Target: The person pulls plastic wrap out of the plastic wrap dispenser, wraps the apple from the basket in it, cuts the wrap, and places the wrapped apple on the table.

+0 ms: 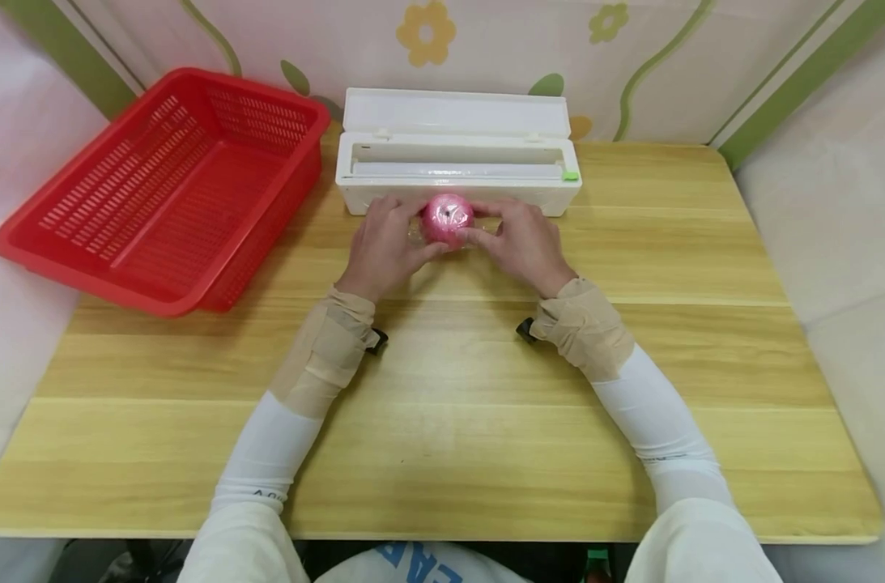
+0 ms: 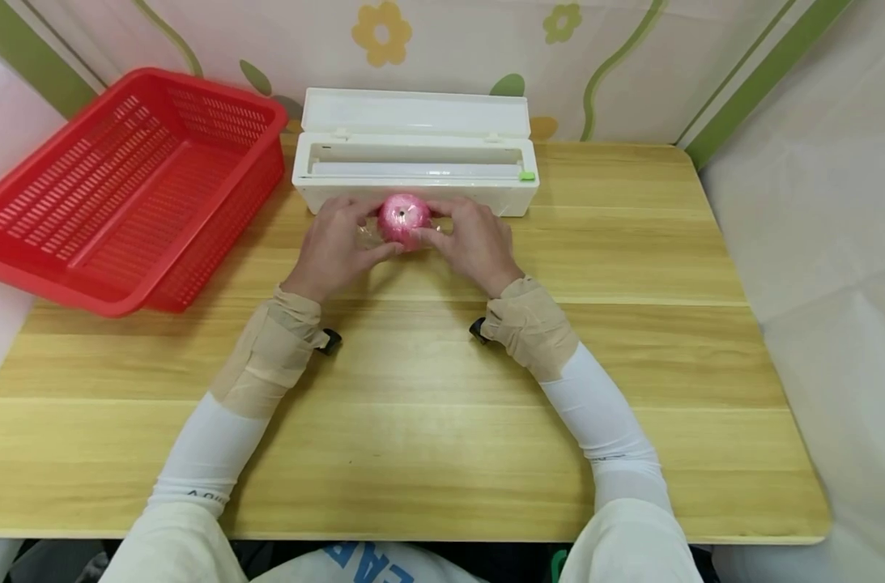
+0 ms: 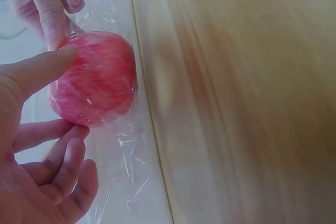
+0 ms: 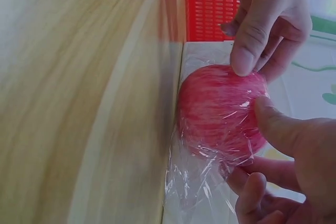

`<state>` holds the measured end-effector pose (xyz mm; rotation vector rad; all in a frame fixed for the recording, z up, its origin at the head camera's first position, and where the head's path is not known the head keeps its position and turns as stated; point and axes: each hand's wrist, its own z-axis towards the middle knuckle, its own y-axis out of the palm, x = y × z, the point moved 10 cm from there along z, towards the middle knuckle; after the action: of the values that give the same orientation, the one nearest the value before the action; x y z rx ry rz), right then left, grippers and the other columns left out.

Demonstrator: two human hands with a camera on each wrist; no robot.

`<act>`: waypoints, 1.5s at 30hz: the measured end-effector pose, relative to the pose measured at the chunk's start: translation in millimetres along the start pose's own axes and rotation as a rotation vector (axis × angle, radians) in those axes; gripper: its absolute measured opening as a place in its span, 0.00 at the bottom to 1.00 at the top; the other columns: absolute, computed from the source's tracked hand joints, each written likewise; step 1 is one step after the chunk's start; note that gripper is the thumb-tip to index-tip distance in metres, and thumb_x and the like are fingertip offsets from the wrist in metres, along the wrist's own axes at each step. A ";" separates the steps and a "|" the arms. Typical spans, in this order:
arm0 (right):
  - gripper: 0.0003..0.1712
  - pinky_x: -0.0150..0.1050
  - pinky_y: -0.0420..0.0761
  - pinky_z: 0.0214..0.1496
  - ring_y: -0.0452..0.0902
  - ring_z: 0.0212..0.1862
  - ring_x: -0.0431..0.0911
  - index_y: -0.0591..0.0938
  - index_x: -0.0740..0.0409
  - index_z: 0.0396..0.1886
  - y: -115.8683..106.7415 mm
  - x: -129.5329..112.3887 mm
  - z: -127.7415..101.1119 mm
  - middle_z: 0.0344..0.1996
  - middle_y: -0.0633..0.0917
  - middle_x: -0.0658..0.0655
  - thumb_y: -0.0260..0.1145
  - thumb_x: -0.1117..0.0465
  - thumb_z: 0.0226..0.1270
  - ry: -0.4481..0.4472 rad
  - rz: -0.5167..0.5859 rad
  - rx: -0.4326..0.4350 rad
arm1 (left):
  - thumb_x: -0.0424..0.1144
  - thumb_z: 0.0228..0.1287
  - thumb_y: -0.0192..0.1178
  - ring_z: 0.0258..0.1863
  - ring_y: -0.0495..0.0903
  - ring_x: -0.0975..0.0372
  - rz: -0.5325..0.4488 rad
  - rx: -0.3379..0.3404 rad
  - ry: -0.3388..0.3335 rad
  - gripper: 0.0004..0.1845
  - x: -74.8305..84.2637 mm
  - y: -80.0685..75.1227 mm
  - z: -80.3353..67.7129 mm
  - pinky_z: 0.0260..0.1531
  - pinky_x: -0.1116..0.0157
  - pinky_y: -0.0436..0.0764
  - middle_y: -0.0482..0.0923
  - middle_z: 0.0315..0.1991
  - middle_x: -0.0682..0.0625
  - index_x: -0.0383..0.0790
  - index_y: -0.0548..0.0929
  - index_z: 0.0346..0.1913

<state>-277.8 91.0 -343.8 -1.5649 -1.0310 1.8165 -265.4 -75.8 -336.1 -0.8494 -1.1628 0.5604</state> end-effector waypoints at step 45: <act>0.36 0.42 0.75 0.46 0.77 0.47 0.48 0.88 0.54 0.60 -15.4 -6.9 28.6 0.46 0.90 0.55 0.50 0.32 0.81 0.073 0.064 -0.046 | 0.46 0.56 0.80 0.69 0.68 0.47 0.066 -0.061 0.150 0.57 3.8 -21.8 14.9 0.65 0.42 0.66 0.72 0.68 0.40 0.56 0.56 0.84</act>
<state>-305.8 88.4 -326.1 -1.6970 -1.0067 1.7754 -279.2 -81.3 -313.8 -0.9689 -1.0225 0.5085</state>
